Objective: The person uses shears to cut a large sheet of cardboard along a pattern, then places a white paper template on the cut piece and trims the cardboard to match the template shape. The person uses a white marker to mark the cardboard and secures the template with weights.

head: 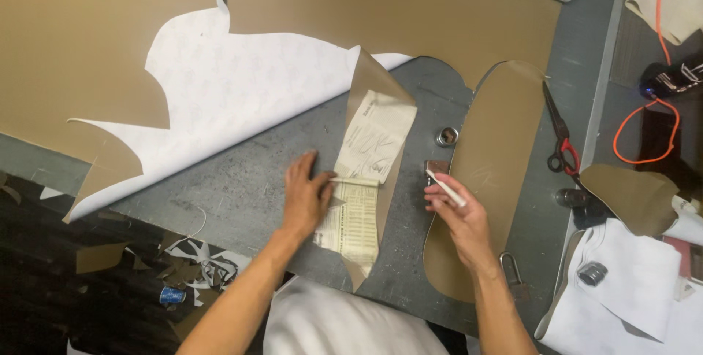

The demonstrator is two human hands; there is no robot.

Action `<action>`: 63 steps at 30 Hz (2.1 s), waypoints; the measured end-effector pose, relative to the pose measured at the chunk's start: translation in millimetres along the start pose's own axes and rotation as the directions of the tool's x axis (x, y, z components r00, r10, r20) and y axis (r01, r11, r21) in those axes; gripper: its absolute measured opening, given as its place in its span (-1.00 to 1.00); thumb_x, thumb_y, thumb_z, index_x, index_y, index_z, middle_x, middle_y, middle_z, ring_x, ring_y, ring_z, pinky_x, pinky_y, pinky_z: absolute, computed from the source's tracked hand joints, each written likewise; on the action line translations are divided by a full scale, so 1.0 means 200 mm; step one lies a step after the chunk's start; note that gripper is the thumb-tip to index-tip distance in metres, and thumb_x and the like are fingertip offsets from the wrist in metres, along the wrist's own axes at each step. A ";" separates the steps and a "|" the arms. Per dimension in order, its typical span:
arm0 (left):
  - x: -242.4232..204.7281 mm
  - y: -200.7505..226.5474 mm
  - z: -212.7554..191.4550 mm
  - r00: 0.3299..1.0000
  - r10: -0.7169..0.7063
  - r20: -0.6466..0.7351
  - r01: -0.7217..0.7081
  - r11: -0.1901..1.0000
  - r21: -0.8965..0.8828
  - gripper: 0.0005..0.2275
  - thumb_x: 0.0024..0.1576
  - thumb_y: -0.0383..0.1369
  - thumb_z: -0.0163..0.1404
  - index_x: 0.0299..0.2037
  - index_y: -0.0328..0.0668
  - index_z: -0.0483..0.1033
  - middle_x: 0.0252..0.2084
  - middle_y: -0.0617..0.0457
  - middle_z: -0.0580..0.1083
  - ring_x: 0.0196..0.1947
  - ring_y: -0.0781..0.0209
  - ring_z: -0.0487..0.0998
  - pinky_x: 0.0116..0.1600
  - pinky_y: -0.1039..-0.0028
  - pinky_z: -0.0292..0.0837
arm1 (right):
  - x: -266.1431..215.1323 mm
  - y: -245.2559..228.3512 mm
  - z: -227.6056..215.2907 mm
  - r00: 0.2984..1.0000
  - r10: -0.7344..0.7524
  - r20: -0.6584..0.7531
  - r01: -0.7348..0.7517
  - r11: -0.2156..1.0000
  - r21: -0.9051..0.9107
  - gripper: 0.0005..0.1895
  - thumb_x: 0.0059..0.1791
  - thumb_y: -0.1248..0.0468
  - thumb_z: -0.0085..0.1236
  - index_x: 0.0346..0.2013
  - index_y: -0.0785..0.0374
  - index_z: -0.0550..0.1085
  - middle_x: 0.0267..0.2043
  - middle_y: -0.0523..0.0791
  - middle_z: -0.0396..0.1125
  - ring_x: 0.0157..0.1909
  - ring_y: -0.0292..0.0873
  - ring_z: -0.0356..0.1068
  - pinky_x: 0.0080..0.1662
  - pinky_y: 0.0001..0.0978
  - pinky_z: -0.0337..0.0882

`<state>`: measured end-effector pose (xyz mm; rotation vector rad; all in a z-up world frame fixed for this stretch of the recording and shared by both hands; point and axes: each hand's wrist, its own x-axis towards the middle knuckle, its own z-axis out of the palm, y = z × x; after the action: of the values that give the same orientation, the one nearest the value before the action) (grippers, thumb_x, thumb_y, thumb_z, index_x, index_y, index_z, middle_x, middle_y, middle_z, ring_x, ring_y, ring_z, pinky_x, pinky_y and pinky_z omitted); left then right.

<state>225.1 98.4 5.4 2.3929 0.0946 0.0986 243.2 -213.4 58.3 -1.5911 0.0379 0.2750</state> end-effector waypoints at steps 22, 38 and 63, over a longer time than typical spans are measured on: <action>0.34 0.01 -0.03 0.977 0.211 -0.001 -0.210 0.973 0.096 -0.53 -0.17 -0.39 0.19 0.02 -0.27 0.53 0.30 -0.24 0.29 0.35 -0.18 0.20 0.35 -0.08 0.03 | 0.60 0.09 0.49 0.990 -0.117 0.076 0.138 0.903 -0.408 -0.71 0.09 0.28 0.10 0.06 0.37 0.51 -0.09 -0.08 0.55 -0.05 -0.30 0.50 0.01 -0.50 0.43; 0.60 0.04 0.07 0.857 0.105 0.505 -0.307 0.890 0.336 0.04 -0.14 0.14 0.27 0.50 -0.05 -0.06 0.55 0.11 -0.06 0.53 -0.11 -0.15 0.46 -0.10 -0.14 | 0.55 0.01 0.62 0.921 -0.390 -0.022 0.259 0.653 -0.712 -0.75 0.02 0.32 0.10 -0.04 0.26 0.57 -0.06 0.05 0.48 -0.03 0.07 0.47 0.03 -0.23 0.43; 0.61 0.00 0.08 0.818 0.135 0.559 -0.375 0.862 0.340 0.05 -0.07 0.21 0.19 0.52 -0.14 -0.13 0.57 0.04 -0.12 0.53 -0.16 -0.16 0.44 -0.16 -0.15 | 0.50 -0.12 0.56 0.936 -0.108 -0.336 -0.282 0.342 -0.896 -0.80 -0.04 0.17 0.18 -0.18 0.05 0.67 -0.25 0.00 0.54 -0.17 0.05 0.52 -0.06 -0.18 0.46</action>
<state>348.3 98.7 -0.4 2.7790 -0.5306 -0.4992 327.6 -87.6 61.4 -2.8502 0.2899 0.0699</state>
